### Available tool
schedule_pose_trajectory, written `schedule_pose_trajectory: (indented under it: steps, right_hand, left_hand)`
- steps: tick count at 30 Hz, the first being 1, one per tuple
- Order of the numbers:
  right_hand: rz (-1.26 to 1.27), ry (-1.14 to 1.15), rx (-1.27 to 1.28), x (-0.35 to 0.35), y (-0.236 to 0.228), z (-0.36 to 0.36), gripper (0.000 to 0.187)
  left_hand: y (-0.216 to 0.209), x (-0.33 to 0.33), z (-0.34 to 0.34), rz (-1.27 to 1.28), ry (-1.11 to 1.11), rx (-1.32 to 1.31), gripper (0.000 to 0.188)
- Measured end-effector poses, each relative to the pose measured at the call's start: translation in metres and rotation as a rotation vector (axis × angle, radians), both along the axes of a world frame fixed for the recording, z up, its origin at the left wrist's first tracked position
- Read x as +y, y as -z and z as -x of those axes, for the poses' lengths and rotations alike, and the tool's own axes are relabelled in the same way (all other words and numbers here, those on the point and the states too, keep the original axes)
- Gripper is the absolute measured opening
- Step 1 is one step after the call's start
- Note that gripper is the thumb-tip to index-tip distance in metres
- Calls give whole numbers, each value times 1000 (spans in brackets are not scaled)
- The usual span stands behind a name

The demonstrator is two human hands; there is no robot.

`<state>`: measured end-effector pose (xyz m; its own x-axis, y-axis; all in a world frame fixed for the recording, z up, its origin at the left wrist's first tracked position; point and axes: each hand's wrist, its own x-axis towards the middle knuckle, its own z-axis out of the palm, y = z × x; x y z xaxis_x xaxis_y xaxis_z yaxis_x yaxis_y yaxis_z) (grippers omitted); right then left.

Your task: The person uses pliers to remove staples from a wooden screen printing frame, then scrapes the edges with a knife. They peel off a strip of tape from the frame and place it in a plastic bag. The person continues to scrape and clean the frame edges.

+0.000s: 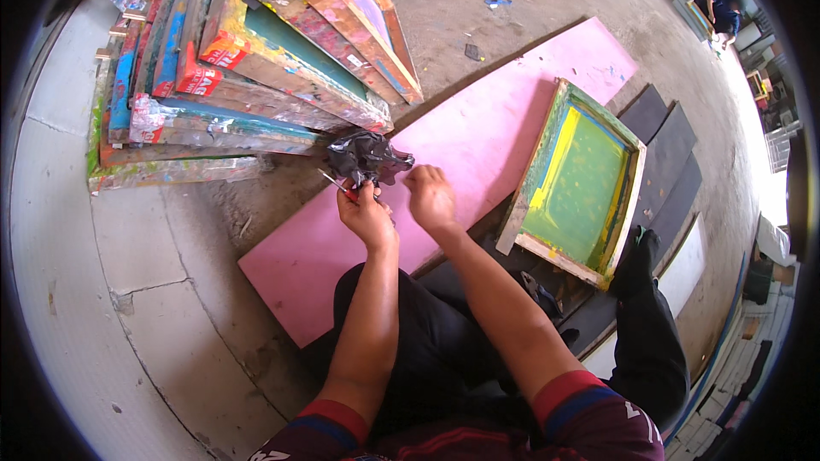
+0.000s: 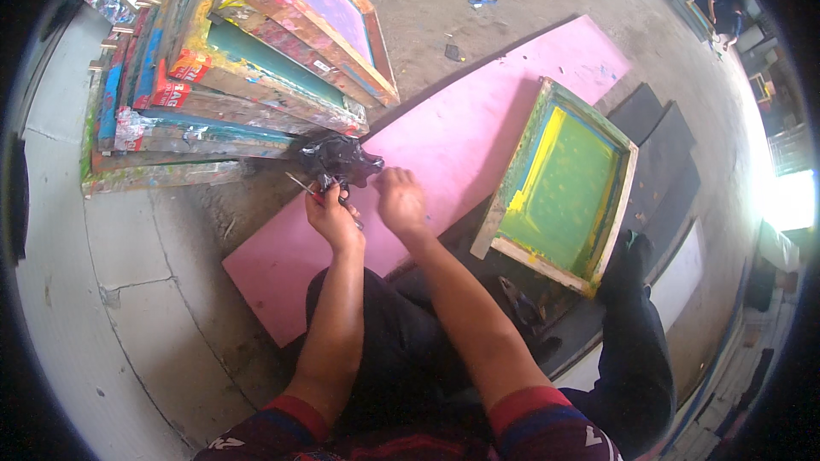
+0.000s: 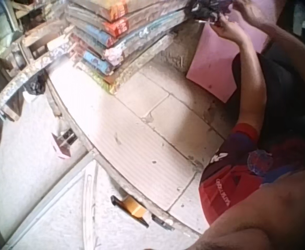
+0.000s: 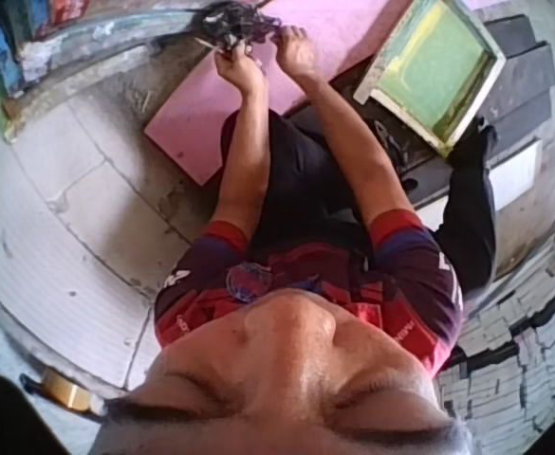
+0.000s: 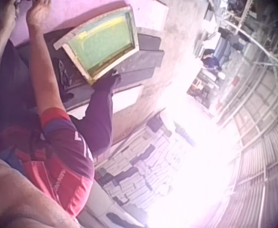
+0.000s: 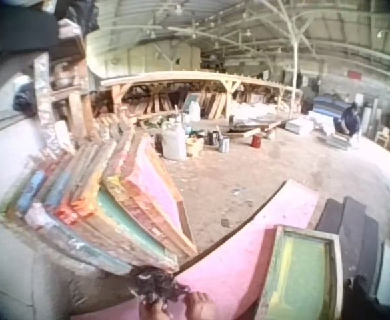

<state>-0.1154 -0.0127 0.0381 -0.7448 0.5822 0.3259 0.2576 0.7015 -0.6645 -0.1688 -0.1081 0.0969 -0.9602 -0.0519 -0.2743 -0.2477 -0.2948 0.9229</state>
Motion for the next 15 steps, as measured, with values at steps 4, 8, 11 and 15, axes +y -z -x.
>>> schedule_pose_trajectory:
  steps: [4,8,11,15]
  right_hand:
    - [184,-101,113,-19,-34,50,19]
    - [479,-134,-390,-19,-87,32,32]
    - [368,-71,-79,-12,-65,-15,38]
    - [425,-115,37,-26,-82,-100,50]
  left_hand:
    - [15,-5,-1,70,0,97,28]
    - [23,-16,-4,199,-41,332,45]
    - [15,-16,-10,272,12,514,28]
    - [-4,-18,-47,80,411,354,24]
